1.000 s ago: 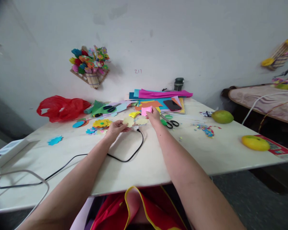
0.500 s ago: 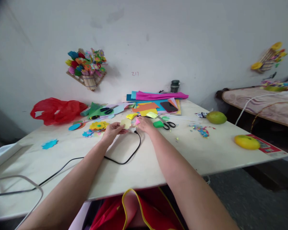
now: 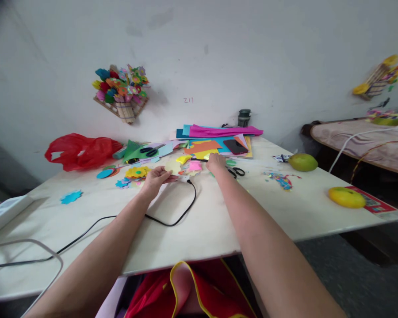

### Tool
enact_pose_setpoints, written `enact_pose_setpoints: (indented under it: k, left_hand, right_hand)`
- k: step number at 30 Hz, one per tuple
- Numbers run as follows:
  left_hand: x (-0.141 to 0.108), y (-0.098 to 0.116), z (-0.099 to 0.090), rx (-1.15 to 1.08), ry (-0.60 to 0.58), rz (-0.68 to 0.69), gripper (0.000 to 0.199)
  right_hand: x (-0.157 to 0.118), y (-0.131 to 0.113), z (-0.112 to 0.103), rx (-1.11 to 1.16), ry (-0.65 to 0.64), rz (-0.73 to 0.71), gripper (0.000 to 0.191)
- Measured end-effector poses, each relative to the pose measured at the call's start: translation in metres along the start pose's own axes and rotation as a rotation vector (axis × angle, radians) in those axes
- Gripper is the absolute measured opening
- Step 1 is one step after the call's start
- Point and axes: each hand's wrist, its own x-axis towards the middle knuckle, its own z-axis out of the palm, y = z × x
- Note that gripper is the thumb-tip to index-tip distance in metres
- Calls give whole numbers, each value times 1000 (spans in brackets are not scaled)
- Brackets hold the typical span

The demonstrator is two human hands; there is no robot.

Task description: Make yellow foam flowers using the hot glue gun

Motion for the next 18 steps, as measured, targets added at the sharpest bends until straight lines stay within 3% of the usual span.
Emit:
enact_pose_setpoints:
  k: [5,11,18]
  left_hand:
    - [1,0,1,0,12,0,38]
    - [0,0,2,1,15,-11,37]
    - [0,-1,0,14,9,-13,35]
  right_hand:
    - [8,12,-7,69,-44,66,37]
    - [12,18,-6,9,-68,-36,41]
    - [17,18,-2,69,-106,-43,43]
